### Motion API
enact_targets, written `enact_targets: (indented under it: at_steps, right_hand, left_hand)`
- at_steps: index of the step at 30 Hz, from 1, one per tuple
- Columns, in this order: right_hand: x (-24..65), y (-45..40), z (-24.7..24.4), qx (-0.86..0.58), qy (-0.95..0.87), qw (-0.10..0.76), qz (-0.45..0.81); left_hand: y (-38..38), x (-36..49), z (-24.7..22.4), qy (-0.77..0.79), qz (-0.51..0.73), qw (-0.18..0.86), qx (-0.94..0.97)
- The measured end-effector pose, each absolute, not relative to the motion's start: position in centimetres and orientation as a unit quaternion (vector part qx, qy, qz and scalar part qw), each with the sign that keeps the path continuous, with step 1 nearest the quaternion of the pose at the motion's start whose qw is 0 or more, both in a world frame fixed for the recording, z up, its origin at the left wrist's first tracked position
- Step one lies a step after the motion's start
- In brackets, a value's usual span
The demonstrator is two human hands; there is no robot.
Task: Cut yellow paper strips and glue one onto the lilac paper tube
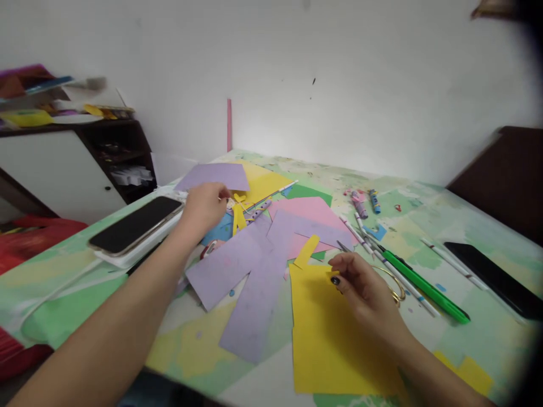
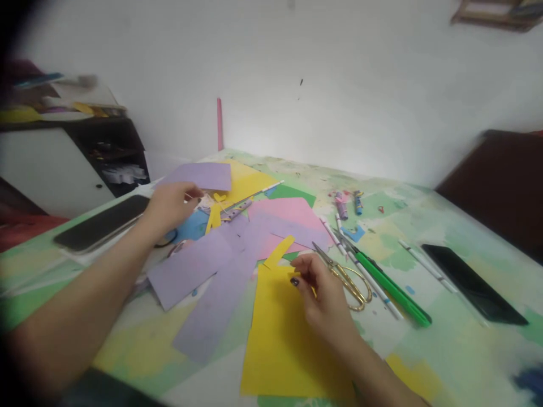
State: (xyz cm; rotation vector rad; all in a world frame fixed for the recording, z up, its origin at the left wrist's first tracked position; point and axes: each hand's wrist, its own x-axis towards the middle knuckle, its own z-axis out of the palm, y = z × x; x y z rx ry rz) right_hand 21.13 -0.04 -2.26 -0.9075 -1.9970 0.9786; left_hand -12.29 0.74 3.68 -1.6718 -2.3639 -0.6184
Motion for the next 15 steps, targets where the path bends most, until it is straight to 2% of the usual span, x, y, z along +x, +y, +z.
enact_targets:
  at_steps: [6,15]
  right_hand:
    - [21.0,-0.3,-2.3,-0.354,-0.813,0.321,0.333]
    - [21.1,-0.8,-1.9,-0.338,-0.835,0.316,0.298]
  left_hand:
    - [5.4,-15.3,1.9,-0.793,-0.151,0.077,-0.585]
    - [10.3,-16.2,0.1,-0.794,-0.076,0.034,-0.603]
